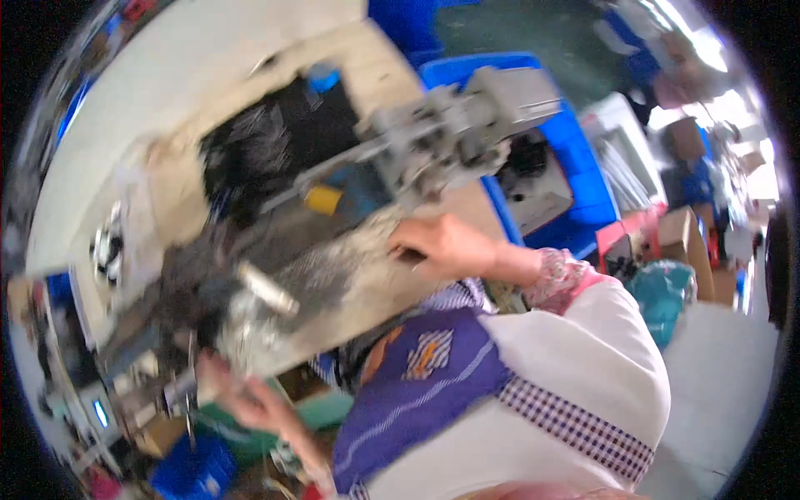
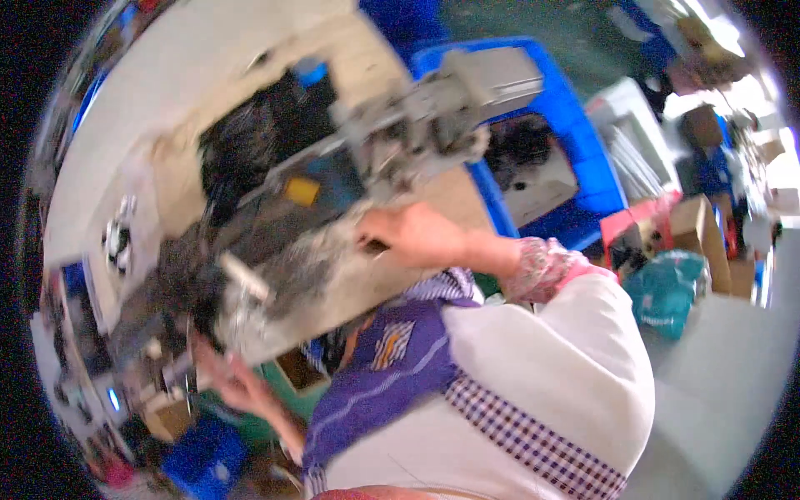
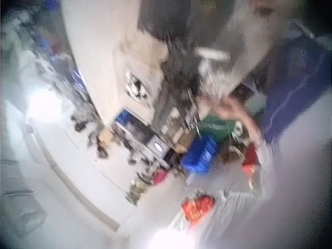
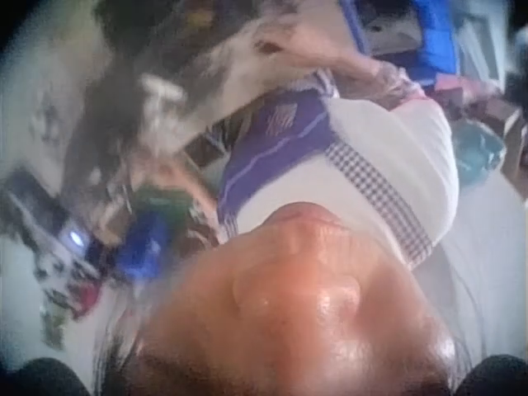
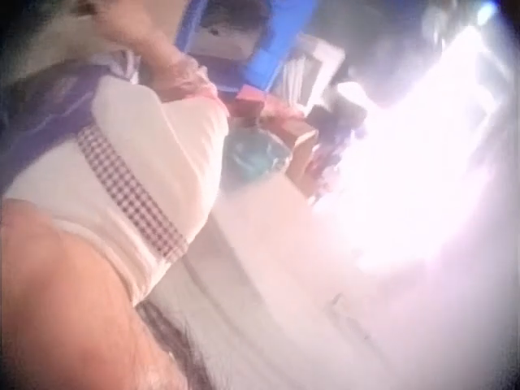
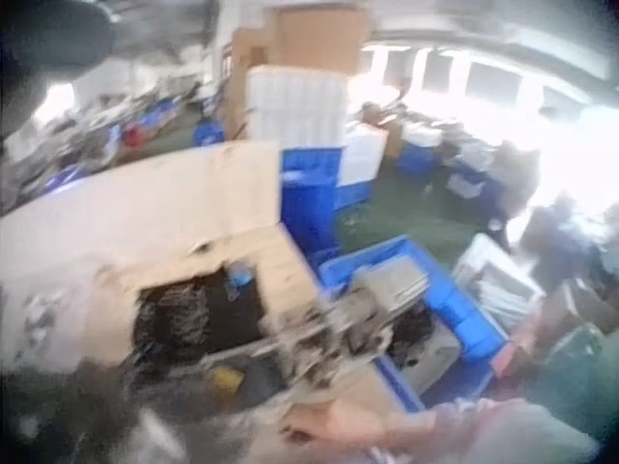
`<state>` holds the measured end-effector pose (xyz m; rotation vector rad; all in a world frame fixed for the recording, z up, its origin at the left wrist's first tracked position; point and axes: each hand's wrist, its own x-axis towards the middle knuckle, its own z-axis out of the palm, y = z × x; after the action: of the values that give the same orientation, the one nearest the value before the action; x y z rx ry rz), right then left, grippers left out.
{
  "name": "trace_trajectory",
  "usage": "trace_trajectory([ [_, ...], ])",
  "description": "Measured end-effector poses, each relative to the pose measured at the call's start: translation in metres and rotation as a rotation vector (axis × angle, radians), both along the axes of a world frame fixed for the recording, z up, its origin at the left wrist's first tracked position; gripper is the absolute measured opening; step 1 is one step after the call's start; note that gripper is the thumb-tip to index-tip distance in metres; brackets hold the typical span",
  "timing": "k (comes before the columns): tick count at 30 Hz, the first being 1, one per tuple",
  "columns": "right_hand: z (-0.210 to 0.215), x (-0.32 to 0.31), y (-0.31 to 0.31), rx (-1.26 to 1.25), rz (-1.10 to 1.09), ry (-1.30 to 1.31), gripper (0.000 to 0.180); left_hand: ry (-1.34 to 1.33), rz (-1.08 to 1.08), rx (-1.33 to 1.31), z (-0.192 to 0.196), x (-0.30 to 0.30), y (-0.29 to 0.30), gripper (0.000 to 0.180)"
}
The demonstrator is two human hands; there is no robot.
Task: Processing and arranging hair fibers on a specialized industrial machine for wig or hair extension manufacturing.
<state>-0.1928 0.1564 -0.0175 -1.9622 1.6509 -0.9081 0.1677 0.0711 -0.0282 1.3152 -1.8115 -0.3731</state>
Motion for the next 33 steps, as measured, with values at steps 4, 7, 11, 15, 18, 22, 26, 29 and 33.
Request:
trace_trajectory([
  [4,0.027,0.000,-0.023,-0.219,0.063,-0.189,0.017,-1.637,0.760,0.156,0.017,0.112,0.002,0.060],
  [7,0.048,-0.020,-0.010,-0.304,0.022,-0.249,0.015,-1.245,0.589,-0.282,-0.033,0.248,0.012,0.063],
  [11,0.051,-0.011,-0.020,-0.231,-0.010,-0.386,0.012,-0.504,0.637,-0.066,-0.091,0.258,0.005,0.088],
  [15,0.059,0.000,-0.021,-0.169,0.013,-0.389,0.013,-0.121,-0.007,0.016,-0.040,0.071,-0.006,0.074],
  [18,0.072,0.029,-0.052,-0.227,0.207,-0.368,0.013,0.097,-0.438,0.105,0.025,-0.045,0.013,0.064],
  [22,0.091,0.061,-0.067,-0.343,0.418,-0.222,0.013,0.104,-0.642,0.801,0.066,-0.097,0.016,0.026],
  [26,0.079,0.030,-0.098,-0.570,0.204,0.176,0.014,0.295,-0.258,0.555,0.042,-0.064,0.002,0.024],
  [29,0.065,0.021,-0.127,-0.536,0.153,0.341,0.019,0.580,-0.250,0.342,0.016,-0.064,-0.006,0.020],
  [33,0.057,0.025,-0.136,-0.498,0.171,0.576,0.017,0.894,-0.346,0.884,0.026,-0.111,-0.001,0.009],
])
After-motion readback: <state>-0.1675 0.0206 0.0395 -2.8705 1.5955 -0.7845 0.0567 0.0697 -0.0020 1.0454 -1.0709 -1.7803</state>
